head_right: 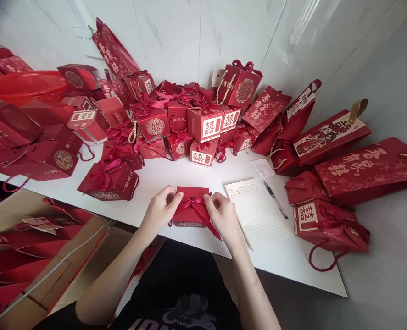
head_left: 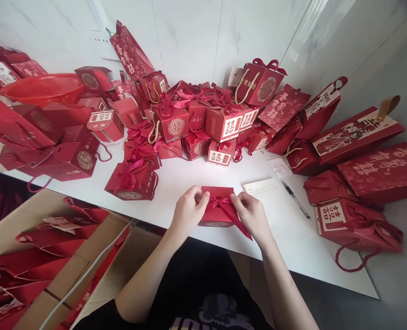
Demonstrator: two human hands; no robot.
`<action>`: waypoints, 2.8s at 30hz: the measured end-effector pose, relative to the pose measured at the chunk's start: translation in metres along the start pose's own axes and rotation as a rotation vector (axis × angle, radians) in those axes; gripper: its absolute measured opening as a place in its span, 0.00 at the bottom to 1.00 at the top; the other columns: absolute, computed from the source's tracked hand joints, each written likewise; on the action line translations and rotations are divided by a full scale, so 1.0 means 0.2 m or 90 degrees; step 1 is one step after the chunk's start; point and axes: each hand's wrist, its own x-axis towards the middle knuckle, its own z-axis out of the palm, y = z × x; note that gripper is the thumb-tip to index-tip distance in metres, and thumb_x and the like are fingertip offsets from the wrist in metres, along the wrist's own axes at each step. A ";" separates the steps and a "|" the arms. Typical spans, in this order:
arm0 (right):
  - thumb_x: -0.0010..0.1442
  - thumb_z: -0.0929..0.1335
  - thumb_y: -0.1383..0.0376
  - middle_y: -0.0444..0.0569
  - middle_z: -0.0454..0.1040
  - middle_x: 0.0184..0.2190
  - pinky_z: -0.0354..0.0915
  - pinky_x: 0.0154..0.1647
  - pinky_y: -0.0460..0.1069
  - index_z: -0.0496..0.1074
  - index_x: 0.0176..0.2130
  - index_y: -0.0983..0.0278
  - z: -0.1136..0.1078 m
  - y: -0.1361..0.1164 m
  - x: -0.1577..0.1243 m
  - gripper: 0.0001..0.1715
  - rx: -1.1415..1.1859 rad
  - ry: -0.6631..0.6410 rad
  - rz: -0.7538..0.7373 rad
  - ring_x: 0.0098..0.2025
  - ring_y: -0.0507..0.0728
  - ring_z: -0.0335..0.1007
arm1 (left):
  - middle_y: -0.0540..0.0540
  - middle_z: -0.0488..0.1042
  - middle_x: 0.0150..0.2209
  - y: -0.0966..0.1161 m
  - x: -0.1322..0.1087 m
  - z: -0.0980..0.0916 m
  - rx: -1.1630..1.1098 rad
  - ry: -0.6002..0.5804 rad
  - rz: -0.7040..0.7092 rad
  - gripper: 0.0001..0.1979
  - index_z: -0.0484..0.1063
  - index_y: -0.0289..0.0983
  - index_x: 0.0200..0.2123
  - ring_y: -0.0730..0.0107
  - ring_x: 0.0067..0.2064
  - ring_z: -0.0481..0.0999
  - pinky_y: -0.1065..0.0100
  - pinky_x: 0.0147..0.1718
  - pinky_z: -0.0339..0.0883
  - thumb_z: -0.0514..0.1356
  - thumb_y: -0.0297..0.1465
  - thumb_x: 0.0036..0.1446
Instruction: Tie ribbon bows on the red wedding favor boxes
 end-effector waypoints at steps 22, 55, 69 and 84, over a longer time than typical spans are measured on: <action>0.56 0.67 0.51 0.38 0.54 0.19 0.50 0.23 0.45 0.56 0.22 0.62 0.12 0.05 -0.12 0.24 0.463 0.020 0.083 0.21 0.48 0.47 | 0.53 0.57 0.21 -0.06 -0.14 0.09 -0.215 0.055 -0.030 0.16 0.54 0.39 0.24 0.73 0.23 0.58 0.73 0.21 0.56 0.49 0.39 0.63; 0.59 0.67 0.69 0.55 0.71 0.43 0.67 0.44 0.56 0.66 0.52 0.63 0.08 -0.06 -0.34 0.20 -0.212 0.095 -0.518 0.48 0.60 0.68 | 0.47 0.69 0.34 0.04 -0.25 -0.15 0.025 -0.114 0.242 0.08 0.69 0.40 0.27 0.64 0.40 0.68 0.65 0.41 0.62 0.54 0.32 0.58; 0.59 0.68 0.72 0.51 0.72 0.34 0.63 0.45 0.55 0.70 0.42 0.64 0.19 -0.01 -0.33 0.10 -0.310 0.166 -0.574 0.39 0.56 0.68 | 0.45 0.70 0.45 0.05 0.00 -0.09 0.160 -0.171 0.345 0.08 0.72 0.39 0.34 0.62 0.49 0.69 0.58 0.51 0.61 0.53 0.27 0.61; 0.58 0.68 0.72 0.45 0.68 0.31 0.58 0.48 0.55 0.72 0.37 0.61 0.26 0.03 -0.33 0.07 -0.215 0.260 -0.549 0.33 0.50 0.68 | 0.46 0.68 0.45 0.05 0.04 -0.09 0.167 -0.215 0.343 0.04 0.73 0.39 0.33 0.62 0.49 0.67 0.60 0.50 0.65 0.59 0.31 0.59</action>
